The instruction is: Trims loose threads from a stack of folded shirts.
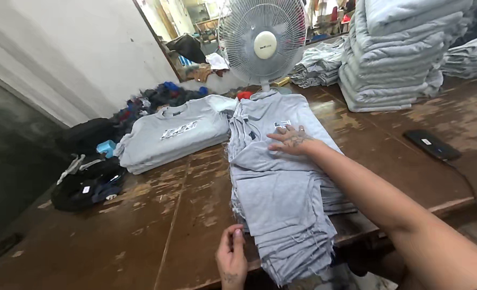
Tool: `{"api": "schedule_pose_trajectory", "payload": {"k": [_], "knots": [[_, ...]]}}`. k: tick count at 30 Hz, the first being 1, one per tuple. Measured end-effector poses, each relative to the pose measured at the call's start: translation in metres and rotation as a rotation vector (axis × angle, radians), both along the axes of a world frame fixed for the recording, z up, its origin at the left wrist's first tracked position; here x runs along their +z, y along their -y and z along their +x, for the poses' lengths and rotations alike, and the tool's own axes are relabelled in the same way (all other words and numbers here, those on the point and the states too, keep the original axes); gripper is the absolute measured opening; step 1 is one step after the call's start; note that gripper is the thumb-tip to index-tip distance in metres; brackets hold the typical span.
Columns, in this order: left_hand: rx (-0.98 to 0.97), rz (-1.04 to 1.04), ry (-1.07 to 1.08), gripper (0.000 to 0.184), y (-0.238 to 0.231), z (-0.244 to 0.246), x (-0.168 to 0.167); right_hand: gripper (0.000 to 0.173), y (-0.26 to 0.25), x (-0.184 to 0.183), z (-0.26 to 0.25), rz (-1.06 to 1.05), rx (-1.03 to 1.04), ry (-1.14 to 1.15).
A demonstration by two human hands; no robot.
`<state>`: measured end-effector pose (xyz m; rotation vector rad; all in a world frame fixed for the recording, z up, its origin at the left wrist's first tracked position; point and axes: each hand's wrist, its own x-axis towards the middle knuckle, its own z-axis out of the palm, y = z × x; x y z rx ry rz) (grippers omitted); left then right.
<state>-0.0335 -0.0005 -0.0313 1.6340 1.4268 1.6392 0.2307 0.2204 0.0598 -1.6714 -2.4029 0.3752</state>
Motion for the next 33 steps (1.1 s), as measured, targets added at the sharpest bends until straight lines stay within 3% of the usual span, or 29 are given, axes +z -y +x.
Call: {"api": "schedule_pose_trajectory", "payload": {"k": [3,6,8,11,13,18,20,22,25,27,30,33], "knots": [[-0.23,0.15,-0.374,0.027,0.001,0.02,0.019,0.071,-0.01,-0.034,-0.001,-0.082,-0.019,0.047],[-0.374,-0.15,-0.809,0.039,-0.005,0.043,0.059,0.069,-0.011,-0.038,0.005,0.014,-0.023,-0.039],[-0.365,-0.197,-0.893,0.026,-0.01,0.046,0.065,0.064,0.012,-0.031,0.016,0.244,-0.008,-0.252],[-0.36,0.032,-0.786,0.018,-0.017,0.033,0.056,0.041,0.087,-0.005,0.032,0.659,-0.013,-0.582],[-0.412,0.057,-0.704,0.019,-0.023,0.027,0.056,0.029,0.146,-0.007,0.027,0.819,-0.021,-0.682],[-0.463,0.106,-0.679,0.03,-0.038,0.039,0.067,0.015,0.195,-0.029,0.011,0.58,0.248,-0.479],[-0.472,-0.064,-0.824,0.035,-0.031,0.042,0.075,0.012,0.206,-0.023,0.026,0.444,0.274,-0.474],[-0.463,-0.218,-0.889,0.036,-0.031,0.04,0.075,0.015,0.216,-0.018,0.043,0.454,0.298,-0.519],[-0.357,0.008,-0.802,0.02,-0.035,0.033,0.069,0.018,0.218,-0.017,0.049,0.612,0.248,-0.558],[-0.305,0.149,-0.743,0.024,-0.04,0.037,0.075,0.019,0.216,-0.012,0.036,0.614,0.188,-0.527],[-0.293,0.348,-0.683,0.029,-0.04,0.057,0.09,0.04,0.195,-0.011,-0.005,0.512,0.182,-0.464],[-0.454,0.372,-0.723,0.03,-0.022,0.056,0.103,0.025,0.185,-0.015,-0.012,0.617,0.045,-0.528]]}}
